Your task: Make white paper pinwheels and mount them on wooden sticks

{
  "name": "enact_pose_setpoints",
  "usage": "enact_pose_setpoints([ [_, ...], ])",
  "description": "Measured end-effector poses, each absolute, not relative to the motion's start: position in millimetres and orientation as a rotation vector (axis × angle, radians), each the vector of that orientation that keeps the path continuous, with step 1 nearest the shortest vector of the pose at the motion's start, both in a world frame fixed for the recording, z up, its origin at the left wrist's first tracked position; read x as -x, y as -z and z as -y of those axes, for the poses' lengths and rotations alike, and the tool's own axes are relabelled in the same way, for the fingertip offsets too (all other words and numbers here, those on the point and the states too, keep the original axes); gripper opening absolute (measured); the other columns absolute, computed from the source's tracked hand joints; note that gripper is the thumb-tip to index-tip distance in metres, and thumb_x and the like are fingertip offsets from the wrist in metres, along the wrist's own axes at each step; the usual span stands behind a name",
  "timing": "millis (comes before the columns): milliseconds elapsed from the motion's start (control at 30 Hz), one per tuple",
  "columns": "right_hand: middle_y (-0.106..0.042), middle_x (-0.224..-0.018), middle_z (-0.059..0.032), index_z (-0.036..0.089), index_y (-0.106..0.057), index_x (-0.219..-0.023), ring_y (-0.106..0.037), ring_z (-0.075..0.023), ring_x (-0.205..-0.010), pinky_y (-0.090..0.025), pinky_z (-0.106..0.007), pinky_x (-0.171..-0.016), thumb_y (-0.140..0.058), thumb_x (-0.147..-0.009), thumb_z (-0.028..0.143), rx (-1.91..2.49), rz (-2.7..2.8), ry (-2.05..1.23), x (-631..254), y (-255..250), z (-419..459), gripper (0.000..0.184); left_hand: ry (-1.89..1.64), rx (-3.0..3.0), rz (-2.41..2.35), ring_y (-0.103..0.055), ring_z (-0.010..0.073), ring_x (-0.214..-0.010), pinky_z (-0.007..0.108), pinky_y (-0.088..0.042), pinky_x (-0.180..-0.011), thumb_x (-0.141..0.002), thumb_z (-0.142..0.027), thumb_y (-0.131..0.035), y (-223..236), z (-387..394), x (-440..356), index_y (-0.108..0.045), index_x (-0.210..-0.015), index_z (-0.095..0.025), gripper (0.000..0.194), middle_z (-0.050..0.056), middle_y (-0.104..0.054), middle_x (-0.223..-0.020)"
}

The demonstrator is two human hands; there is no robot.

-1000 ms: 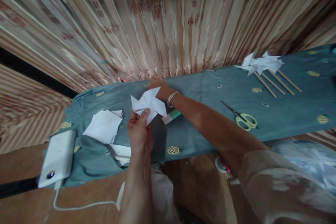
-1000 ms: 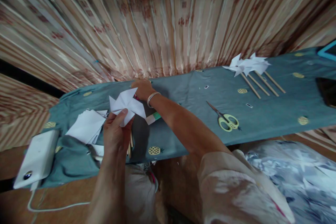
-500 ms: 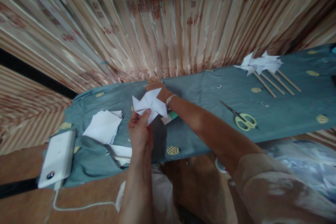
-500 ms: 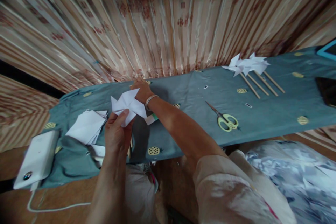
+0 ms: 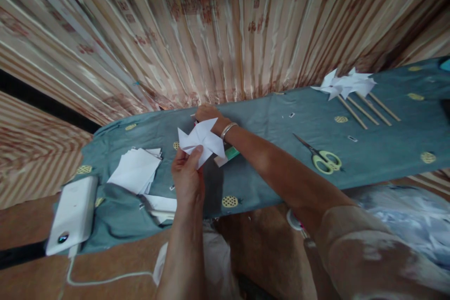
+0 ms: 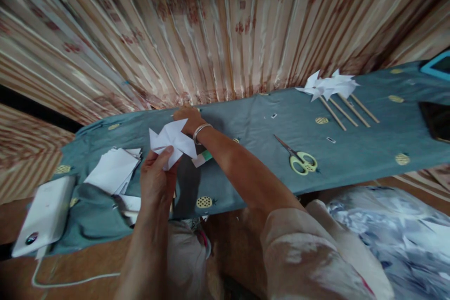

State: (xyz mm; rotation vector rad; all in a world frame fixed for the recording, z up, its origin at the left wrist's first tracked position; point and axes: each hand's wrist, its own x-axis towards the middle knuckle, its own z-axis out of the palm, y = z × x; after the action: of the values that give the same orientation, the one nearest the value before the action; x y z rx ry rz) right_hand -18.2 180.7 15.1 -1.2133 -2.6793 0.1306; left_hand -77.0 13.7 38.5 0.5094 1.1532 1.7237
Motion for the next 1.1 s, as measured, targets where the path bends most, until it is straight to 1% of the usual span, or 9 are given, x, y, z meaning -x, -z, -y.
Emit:
enact_pose_setpoints([
  [400, -0.06, -0.124, -0.0091, 0.017, -0.058, -0.121, -0.061, -0.0232, -0.107, -0.052, -0.046, -0.09, -0.06, -0.092, 0.035, 1.256, 2.628, -0.033, 20.7, -14.9, -172.1, 0.034, -1.719, -0.499, -1.152, -0.067, 0.0141, -0.072, 0.027, -0.056, -0.073, -0.049, -0.025, -0.086, -38.8, -14.3, 75.7, -0.068, -0.076, -0.02, 0.033, -0.001, -0.072, -0.077],
  [500, -0.058, -0.129, -0.0143, 0.011, -0.065, -0.107, -0.051, -0.0284, -0.124, -0.045, -0.048, -0.099, -0.055, -0.094, 0.031, 1.226, 2.573, -0.033, 18.0, -19.3, -163.4, 0.026, -1.718, -0.502, -1.155, -0.068, 0.0153, -0.074, 0.028, -0.056, -0.073, -0.05, -0.025, -0.086, -38.0, -14.8, 75.7, -0.068, -0.077, -0.021, 0.032, -0.001, -0.072, -0.079],
  [567, -0.055, -0.135, -0.0196, 0.007, -0.069, -0.097, -0.039, -0.0312, -0.134, -0.036, -0.047, -0.107, -0.05, -0.096, 0.027, 1.194, 2.53, -0.041, 13.3, -24.0, -157.9, 0.027, -1.725, -0.492, -1.146, -0.068, 0.0159, -0.076, 0.027, -0.056, -0.074, -0.05, -0.025, -0.086, -37.8, -14.5, 75.6, -0.069, -0.078, -0.021, 0.033, -0.001, -0.073, -0.081],
  [633, -0.05, -0.141, -0.0218, 0.005, -0.068, -0.099, -0.034, -0.031, -0.138, -0.03, -0.046, -0.111, -0.047, -0.096, 0.025, 1.184, 2.47, -0.042, 5.2, -28.8, -153.8, 0.03, -1.726, -0.49, -1.126, -0.068, 0.0154, -0.077, 0.026, -0.056, -0.075, -0.049, -0.024, -0.087, -37.8, -13.9, 75.6, -0.07, -0.078, -0.022, 0.033, -0.001, -0.074, -0.084],
  [733, -0.048, -0.143, -0.0207, 0.005, -0.066, -0.107, -0.034, -0.0286, -0.139, -0.03, -0.045, -0.111, -0.042, -0.093, 0.013, 1.251, 2.296, -0.085, -16.3, -32.2, -148.0, 0.028, -1.717, -0.505, -1.091, -0.067, 0.0135, -0.077, 0.023, -0.055, -0.074, -0.049, -0.024, -0.087, -37.0, -13.2, 76.1, -0.07, -0.076, -0.024, 0.031, -0.002, -0.075, -0.086],
  [800, -0.062, -0.128, -0.0149, 0.012, -0.068, -0.093, -0.049, -0.0252, -0.126, -0.037, -0.042, -0.106, -0.047, -0.088, 0.012, 1.293, 2.071, -0.264, -38.1, -30.1, -139.8, 0.022, -1.714, -0.519, -1.088, -0.067, 0.0133, -0.077, 0.022, -0.054, -0.073, -0.049, -0.024, -0.086, -35.8, -13.4, 76.5, -0.07, -0.075, -0.025, 0.031, -0.002, -0.075, -0.086],
  [900, -0.073, -0.098, -0.009, 0.015, -0.068, -0.08, -0.067, -0.0218, -0.092, -0.051, -0.035, -0.084, -0.055, -0.086, 0.02, 1.313, 1.89, -0.57, -79.9, -20.6, -113.2, 0.015, -1.717, -0.543, -1.094, -0.068, 0.0152, -0.079, 0.024, -0.055, -0.076, -0.05, -0.025, -0.086, -33.2, -14.2, 74.5, -0.071, -0.078, -0.024, 0.033, -0.002, -0.075, -0.084],
  [1000, -0.072, -0.081, -0.0047, 0.016, -0.068, -0.079, -0.066, -0.018, -0.072, -0.051, -0.029, -0.068, -0.055, -0.086, 0.023, 1.36, 1.861, -0.682, -122.8, -8.0, -71.2, 0.016, -1.696, -0.575, -1.063, -0.069, 0.0165, -0.081, 0.028, -0.055, -0.079, -0.051, -0.024, -0.086, -30.1, -13.9, 67.1, -0.071, -0.081, -0.021, 0.033, -0.001, -0.075, -0.084],
  [1100, -0.071, -0.081, -0.0049, 0.017, -0.065, -0.077, -0.064, -0.0178, -0.069, -0.049, -0.029, -0.068, -0.056, -0.086, 0.022, 1.449, 1.954, -0.578, -153.2, 2.8, -29.7, 0.013, -1.634, -0.628, -1.015, -0.07, 0.0172, -0.081, 0.032, -0.054, -0.082, -0.054, -0.024, -0.084, -26.2, -12.7, 55.2, -0.071, -0.084, -0.019, 0.033, 0.001, -0.075, -0.086],
])
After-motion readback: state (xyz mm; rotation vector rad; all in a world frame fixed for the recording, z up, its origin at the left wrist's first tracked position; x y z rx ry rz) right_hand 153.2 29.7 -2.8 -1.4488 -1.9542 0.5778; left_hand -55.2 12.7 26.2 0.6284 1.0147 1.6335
